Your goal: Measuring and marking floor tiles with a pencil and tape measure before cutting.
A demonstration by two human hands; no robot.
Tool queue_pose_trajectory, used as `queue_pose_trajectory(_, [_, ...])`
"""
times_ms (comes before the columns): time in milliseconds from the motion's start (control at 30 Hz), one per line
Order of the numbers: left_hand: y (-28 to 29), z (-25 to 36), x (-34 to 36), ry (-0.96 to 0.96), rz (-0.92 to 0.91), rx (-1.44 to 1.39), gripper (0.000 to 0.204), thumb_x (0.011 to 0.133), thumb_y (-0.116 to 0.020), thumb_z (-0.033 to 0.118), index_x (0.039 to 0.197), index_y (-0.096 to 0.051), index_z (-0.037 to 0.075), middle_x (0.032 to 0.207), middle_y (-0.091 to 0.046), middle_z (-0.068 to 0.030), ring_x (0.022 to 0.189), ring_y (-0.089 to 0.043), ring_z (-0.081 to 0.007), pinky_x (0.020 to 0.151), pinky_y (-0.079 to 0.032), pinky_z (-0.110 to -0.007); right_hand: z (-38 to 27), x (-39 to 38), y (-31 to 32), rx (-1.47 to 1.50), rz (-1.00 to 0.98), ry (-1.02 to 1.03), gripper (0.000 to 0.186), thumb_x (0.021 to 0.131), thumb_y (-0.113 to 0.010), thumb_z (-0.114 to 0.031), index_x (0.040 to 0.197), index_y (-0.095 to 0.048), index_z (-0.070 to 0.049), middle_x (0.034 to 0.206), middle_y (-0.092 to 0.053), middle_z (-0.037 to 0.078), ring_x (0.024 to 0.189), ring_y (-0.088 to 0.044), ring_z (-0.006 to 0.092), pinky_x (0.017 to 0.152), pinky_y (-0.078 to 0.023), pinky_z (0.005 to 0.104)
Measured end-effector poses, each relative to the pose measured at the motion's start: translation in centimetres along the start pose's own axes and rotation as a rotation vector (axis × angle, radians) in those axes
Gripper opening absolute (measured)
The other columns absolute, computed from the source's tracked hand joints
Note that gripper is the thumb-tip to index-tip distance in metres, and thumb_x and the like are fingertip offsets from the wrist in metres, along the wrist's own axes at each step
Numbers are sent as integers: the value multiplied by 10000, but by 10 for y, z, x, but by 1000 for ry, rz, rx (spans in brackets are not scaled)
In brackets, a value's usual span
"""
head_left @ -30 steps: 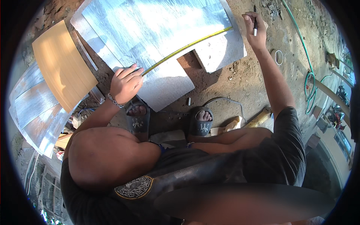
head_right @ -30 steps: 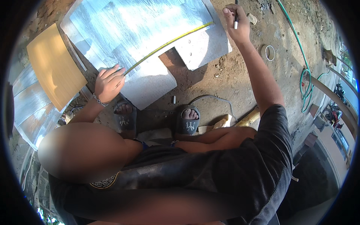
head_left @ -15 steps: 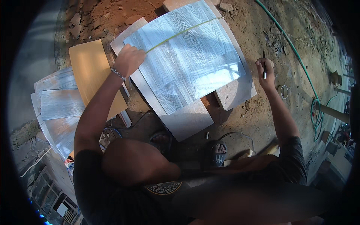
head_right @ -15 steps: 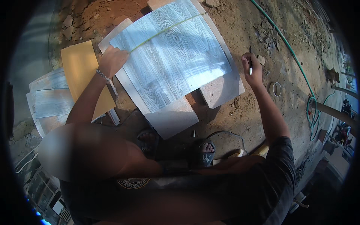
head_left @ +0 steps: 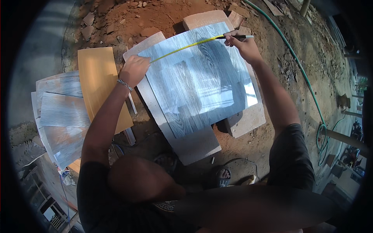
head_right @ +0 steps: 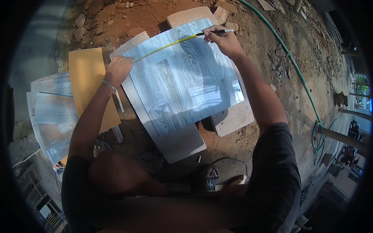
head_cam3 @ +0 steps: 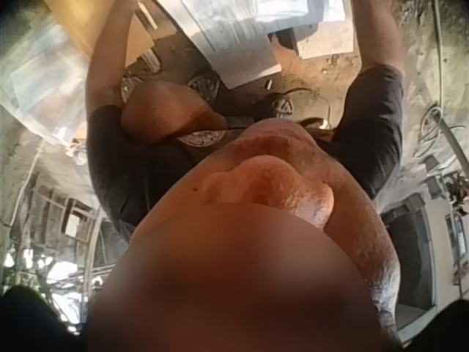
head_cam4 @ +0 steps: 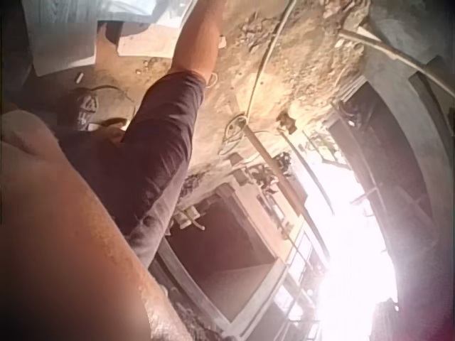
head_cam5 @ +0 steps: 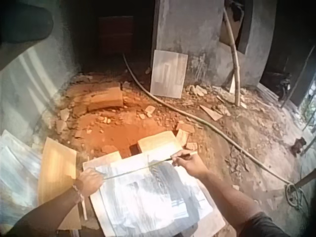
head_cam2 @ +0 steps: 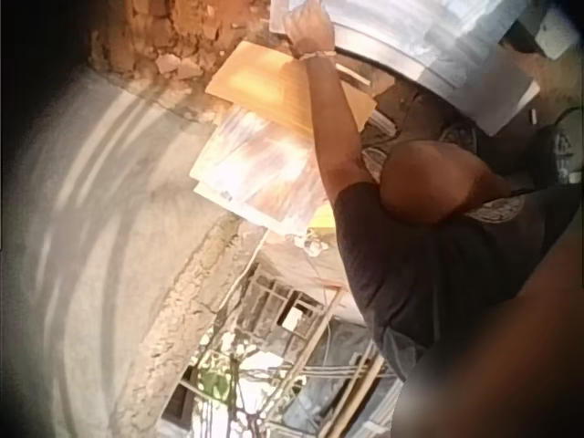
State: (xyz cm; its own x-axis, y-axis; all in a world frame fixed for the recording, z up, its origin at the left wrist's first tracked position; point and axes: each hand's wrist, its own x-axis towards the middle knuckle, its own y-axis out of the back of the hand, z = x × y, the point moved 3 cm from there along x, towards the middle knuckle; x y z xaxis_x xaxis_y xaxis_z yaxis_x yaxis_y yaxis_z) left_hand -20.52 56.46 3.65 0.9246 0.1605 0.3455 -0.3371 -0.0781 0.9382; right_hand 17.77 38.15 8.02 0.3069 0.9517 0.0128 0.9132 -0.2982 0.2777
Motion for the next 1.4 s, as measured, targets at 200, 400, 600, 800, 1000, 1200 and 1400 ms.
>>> queue_pose_trajectory(200, [-10, 12, -6, 167, 107, 187, 180, 912, -605, 97, 1071, -664, 37, 1055, -710, -93, 1055, -661, -240, 1009, -481, -393, 33, 73, -54, 116, -143, 91, 45, 881, -693, -69, 868, -675, -30, 892, -713, 35, 838, -652, 122, 805, -514, 290])
queue_pose_trajectory(400, [-16, 21, -4, 162, 101, 293, 172, 906, -590, 105, 1056, -644, 42, 1088, -701, -72, 1106, -641, -215, 1059, -460, -405, 44, 73, -62, 75, -142, 67, 74, 927, -707, -60, 897, -661, -11, 909, -712, 63, 858, -681, 139, 842, -546, 297])
queue_pose_trajectory(600, [-17, 22, -6, 168, 101, 322, 157, 924, -569, 120, 1047, -649, 63, 1086, -705, -57, 1136, -639, -189, 1087, -426, -392, 47, 71, -62, 0, -106, 60, 94, 923, -701, -61, 863, -642, -19, 853, -712, 65, 838, -688, 150, 826, -548, 305])
queue_pose_trajectory(800, [-15, 20, -4, 165, 86, 338, 129, 934, -570, 117, 1025, -652, 78, 1071, -715, -53, 1107, -649, -189, 1066, -426, -379, 29, 71, -66, 74, -74, 57, 105, 921, -689, -65, 842, -629, -31, 849, -709, 56, 828, -683, 144, 810, -541, 301])
queue_pose_trajectory(1000, [-14, 3, 0, 209, 3, 92, 86, 919, -612, 88, 990, -659, 69, 925, -702, -77, 969, -672, -244, 924, -461, -398, 37, 77, -74, -33, -79, 91, 125, 867, -713, -149, 828, -657, -44, 818, -709, 37, 773, -645, 110, 732, -509, 284])
queue_pose_trajectory(1200, [-12, 2, 2, 222, -49, 58, 146, 905, -653, 112, 1030, -679, 41, 954, -718, -93, 966, -673, -258, 880, -462, -398, 45, 78, -75, 44, -105, 53, 132, 895, -716, -91, 823, -628, -24, 808, -686, 45, 789, -642, 114, 754, -507, 282])
queue_pose_trajectory(1400, [-9, 4, 1, 200, 29, 39, 181, 889, -671, 102, 1056, -687, 35, 944, -719, -97, 966, -672, -262, 871, -462, -391, 49, 74, -77, -24, -115, 45, 127, 893, -705, -82, 814, -627, -22, 795, -684, 44, 784, -639, 118, 751, -498, 281])
